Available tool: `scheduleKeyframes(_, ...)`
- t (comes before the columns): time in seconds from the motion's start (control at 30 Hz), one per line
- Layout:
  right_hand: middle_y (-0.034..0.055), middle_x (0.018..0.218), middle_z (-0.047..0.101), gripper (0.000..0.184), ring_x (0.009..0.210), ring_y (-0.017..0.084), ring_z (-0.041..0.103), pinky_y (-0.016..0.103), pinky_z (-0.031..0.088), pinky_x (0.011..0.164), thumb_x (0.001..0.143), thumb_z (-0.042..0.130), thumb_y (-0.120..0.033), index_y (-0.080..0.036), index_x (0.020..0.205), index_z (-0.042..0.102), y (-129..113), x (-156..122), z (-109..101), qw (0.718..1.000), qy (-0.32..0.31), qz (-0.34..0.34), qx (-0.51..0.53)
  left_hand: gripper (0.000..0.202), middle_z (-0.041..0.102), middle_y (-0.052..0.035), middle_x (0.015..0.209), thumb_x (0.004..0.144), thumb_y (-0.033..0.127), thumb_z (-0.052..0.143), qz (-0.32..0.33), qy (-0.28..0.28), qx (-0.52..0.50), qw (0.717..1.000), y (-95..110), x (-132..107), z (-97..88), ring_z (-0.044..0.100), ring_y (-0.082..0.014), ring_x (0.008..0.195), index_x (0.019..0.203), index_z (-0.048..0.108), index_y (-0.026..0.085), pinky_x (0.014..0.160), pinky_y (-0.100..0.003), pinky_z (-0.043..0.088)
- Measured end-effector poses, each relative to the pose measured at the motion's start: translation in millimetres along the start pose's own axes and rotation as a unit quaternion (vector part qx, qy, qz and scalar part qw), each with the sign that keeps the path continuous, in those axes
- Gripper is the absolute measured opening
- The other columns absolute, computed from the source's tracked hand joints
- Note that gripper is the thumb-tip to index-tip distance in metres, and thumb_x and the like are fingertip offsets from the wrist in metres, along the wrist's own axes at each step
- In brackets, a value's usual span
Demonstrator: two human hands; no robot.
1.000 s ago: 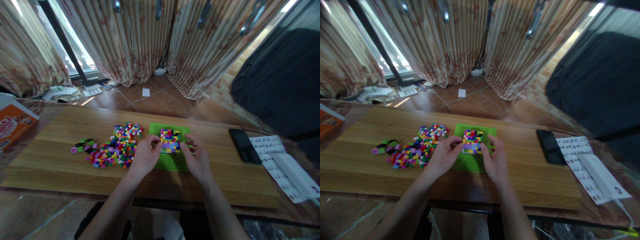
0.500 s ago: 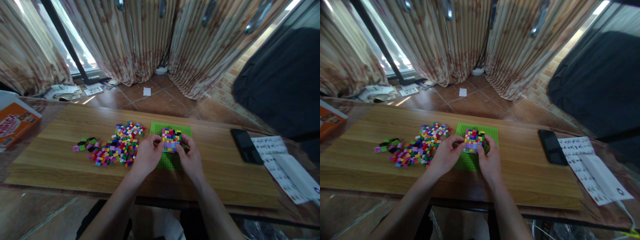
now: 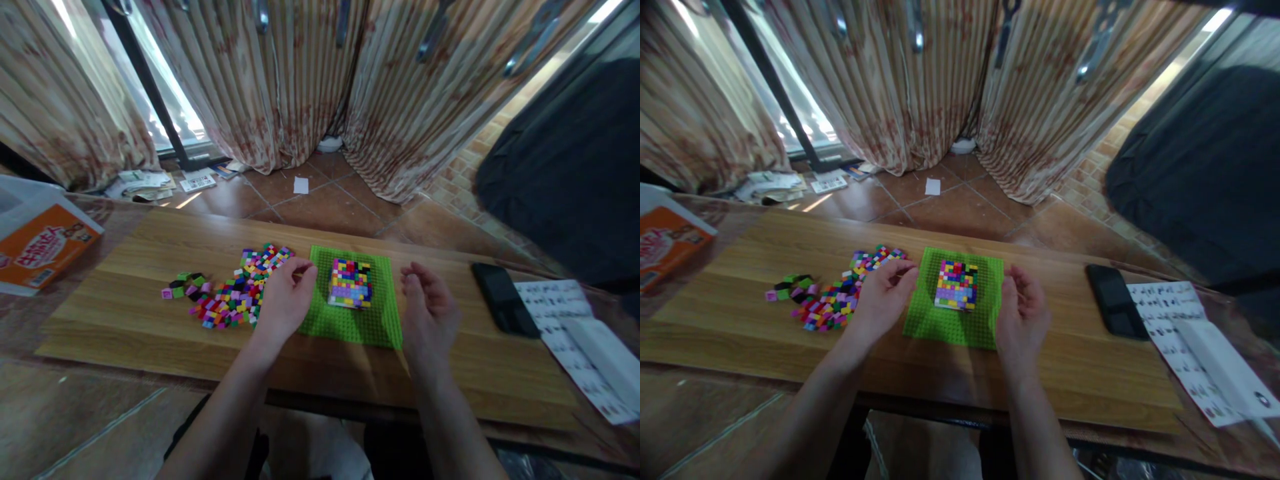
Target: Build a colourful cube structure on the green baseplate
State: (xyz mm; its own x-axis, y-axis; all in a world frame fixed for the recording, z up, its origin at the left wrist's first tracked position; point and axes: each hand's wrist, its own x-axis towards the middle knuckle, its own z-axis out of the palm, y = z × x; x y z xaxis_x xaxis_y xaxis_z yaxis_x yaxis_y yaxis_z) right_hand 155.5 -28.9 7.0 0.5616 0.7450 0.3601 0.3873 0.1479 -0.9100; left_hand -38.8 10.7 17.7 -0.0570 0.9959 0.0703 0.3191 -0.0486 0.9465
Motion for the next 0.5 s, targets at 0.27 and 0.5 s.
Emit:
scheduleKeyframes(0.27,0.0029,0.089,0.072,0.012,0.082,0.018,0.067,0.032,0.054,0.076,0.09,0.058,-0.027,-0.025,0.093,0.07,-30,-52,28,0.969,-0.217,-0.119,-0.022,0.016,0.064,0.0008,0.066,0.076,0.031,0.065,-0.05,0.164,-0.142,0.975,-2,15,-53.6,0.054,-0.0088,0.053,0.073,0.065,0.015,0.053,-0.02,0.042)
scheduleKeyframes(0.5,0.0053,0.091,0.07,0.013,0.086,0.021,0.062,0.036,0.05,0.08,0.09,0.055,-0.02,-0.023,0.092,0.068,-24,-85,56,0.896,-0.366,-0.214,-0.133,0.019,0.064,0.0017,0.068,0.068,0.03,0.072,-0.105,0.206,-0.304,0.924,-5,15,-81.9,0.055,-0.0064,0.054,0.077,0.065,0.015,0.053,-0.018,0.043)
